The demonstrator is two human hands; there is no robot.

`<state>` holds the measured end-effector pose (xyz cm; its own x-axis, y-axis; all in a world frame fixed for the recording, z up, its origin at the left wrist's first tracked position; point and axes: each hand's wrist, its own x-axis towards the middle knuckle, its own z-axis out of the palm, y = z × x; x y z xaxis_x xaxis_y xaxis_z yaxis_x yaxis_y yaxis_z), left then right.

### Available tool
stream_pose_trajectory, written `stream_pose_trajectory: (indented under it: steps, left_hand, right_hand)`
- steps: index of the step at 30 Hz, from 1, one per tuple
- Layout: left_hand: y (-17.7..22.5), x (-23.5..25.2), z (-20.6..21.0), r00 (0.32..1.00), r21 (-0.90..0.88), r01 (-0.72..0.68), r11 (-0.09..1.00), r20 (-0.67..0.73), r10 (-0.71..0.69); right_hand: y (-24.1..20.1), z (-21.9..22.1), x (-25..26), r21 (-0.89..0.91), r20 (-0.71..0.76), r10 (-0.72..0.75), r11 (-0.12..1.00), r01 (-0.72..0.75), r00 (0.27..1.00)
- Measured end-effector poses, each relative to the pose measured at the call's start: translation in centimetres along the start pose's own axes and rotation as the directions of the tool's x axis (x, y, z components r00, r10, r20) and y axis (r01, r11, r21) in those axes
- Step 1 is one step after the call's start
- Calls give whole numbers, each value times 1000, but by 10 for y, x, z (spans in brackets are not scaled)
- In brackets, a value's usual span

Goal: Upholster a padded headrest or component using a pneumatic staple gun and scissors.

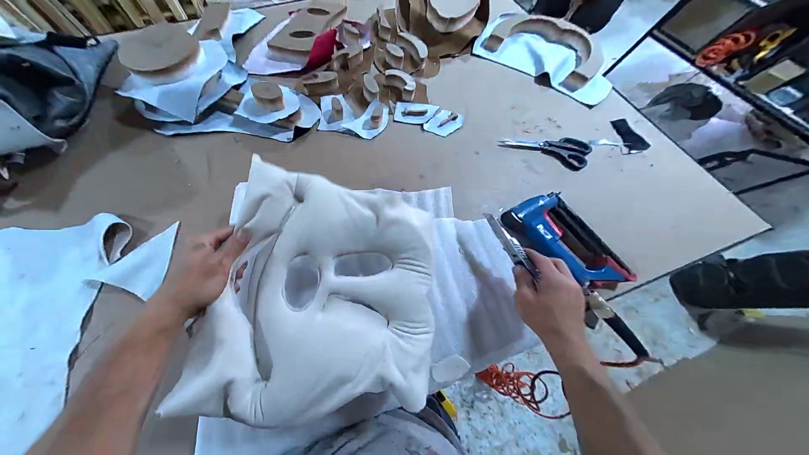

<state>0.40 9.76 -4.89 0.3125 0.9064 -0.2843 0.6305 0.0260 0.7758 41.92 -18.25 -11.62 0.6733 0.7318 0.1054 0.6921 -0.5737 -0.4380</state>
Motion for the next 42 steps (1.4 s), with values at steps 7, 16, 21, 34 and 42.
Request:
stream_pose_trajectory:
  steps: [7, 16, 21, 34, 42]
  left_hand:
    - [-33, -23, 27, 970, 473, -58, 879, -181, 162]
    - [-39, -116, 172, 721, 524, -673, 522, 308, 621]
    - [-53, -119, 188, 758, 591, -610, 528, 240, 607]
    - [-63, -149, 221, 701, 529, -566, 632, -94, 707]
    - [-67, -147, 226, 654, 469, -625, 624, -122, 747]
  right_hand:
    - [27, 2, 28, -94, 52, -251, 962, 255, 967]
    - [120, -25, 68, -122, 227, -72, 987, 102, 971]
    - [93, -42, 101, -191, 273, 27, 981, 27, 962]
    - [-202, -95, 11, -26, 701, 9, 1000, 13, 713]
    - [-276, -20, 25, -342, 879, 326, 940, -17, 349]
